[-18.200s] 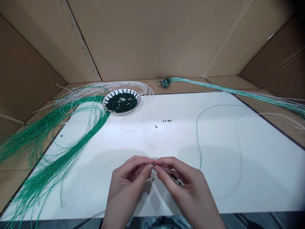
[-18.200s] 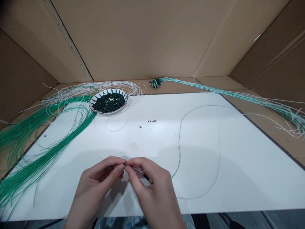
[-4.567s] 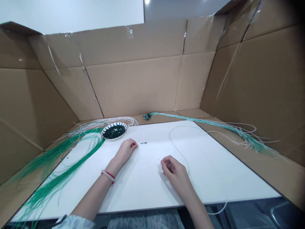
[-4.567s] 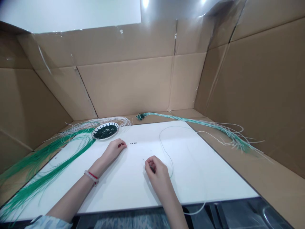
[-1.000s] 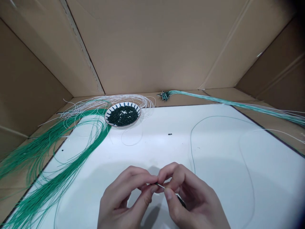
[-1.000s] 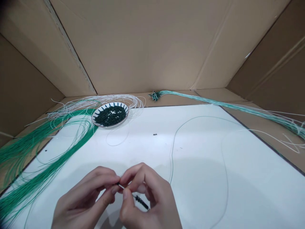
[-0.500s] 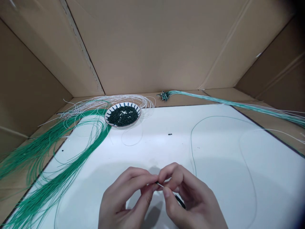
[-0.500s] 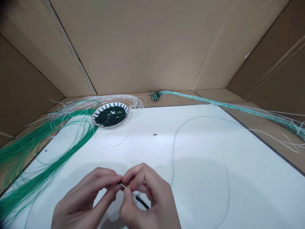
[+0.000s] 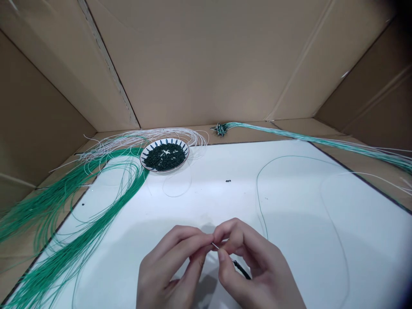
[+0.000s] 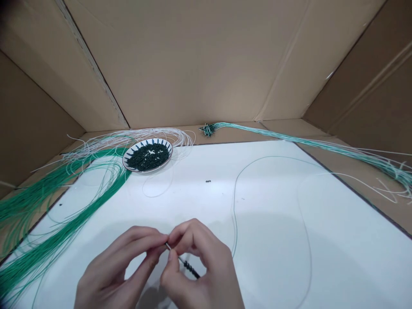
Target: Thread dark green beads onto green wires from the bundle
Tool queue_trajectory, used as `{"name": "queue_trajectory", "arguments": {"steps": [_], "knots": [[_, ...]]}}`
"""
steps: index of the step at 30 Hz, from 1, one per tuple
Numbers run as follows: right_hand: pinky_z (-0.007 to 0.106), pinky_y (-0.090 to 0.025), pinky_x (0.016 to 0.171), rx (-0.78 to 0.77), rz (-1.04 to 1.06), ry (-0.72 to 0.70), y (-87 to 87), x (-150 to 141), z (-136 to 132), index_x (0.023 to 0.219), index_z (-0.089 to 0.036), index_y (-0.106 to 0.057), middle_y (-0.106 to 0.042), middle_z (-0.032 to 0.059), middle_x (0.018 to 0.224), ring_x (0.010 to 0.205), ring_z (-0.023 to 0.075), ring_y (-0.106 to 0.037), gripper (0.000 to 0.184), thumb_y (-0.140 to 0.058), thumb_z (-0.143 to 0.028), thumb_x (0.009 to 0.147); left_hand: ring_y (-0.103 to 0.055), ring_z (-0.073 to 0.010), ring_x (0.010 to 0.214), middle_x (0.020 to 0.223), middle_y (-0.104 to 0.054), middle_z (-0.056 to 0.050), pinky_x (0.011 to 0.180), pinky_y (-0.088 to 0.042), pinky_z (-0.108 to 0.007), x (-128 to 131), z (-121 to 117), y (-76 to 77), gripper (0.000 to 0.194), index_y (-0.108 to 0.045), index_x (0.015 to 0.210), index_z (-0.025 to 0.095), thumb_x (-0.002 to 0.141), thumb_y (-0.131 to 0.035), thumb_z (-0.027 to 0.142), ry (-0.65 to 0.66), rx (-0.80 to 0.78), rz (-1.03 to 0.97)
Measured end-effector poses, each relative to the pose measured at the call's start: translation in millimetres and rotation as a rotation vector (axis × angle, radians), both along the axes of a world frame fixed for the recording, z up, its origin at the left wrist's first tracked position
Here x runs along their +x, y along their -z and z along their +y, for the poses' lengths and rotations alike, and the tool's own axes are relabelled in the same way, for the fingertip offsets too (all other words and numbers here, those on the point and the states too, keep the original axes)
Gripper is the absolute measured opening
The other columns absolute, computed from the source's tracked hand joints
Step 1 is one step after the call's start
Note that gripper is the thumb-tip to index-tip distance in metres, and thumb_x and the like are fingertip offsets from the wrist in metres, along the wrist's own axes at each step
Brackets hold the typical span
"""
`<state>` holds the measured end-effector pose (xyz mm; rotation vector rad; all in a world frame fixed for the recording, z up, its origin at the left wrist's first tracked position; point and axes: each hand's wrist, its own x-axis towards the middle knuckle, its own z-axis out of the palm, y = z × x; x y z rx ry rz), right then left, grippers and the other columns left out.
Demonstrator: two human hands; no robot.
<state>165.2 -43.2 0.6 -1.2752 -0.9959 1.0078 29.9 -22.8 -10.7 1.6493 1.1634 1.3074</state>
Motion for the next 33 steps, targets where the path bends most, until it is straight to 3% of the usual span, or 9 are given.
{"name": "queue_trajectory", "arguments": {"steps": [7,19,33], "knots": [[0.022,-0.054,0.072,-0.032,-0.041,-0.073,-1.2,8.0,-0.9,0.066,-0.024,-0.044,-0.064,-0.0017,0.077,0.074,0.0148,-0.064,0.020,-0.062,-0.019,0.075,-0.075,-0.0136,0.077,0.091,-0.076,0.000,0.069,-0.058,-0.014,-8.3,6.7,5.5,0.033,-0.078,0.098,0.028,0.088,-0.068,-0.002,0.174,0.172,0.142],[0.020,-0.054,0.075,-0.049,-0.014,-0.072,-1.6,7.2,-1.7,0.067,-0.025,-0.044,-0.062,-0.0034,0.078,0.076,0.0133,-0.062,0.019,-0.060,-0.019,0.074,-0.071,-0.0099,0.076,0.087,-0.074,0.005,0.068,-0.053,-0.011,-0.1,3.8,4.7,0.030,-0.077,0.090,0.029,0.090,-0.065,0.002,0.102,0.075,0.049],[0.023,-0.051,0.074,-0.051,-0.042,-0.065,-0.9,5.6,-2.3,0.068,-0.025,-0.042,-0.060,-0.0035,0.078,0.074,0.0140,-0.059,0.018,-0.057,-0.020,0.077,-0.071,-0.0090,0.077,0.088,-0.074,0.005,0.070,-0.052,-0.011,-0.6,3.0,7.5,0.030,-0.076,0.092,0.030,0.090,-0.065,0.002,0.116,0.063,0.061]]}}
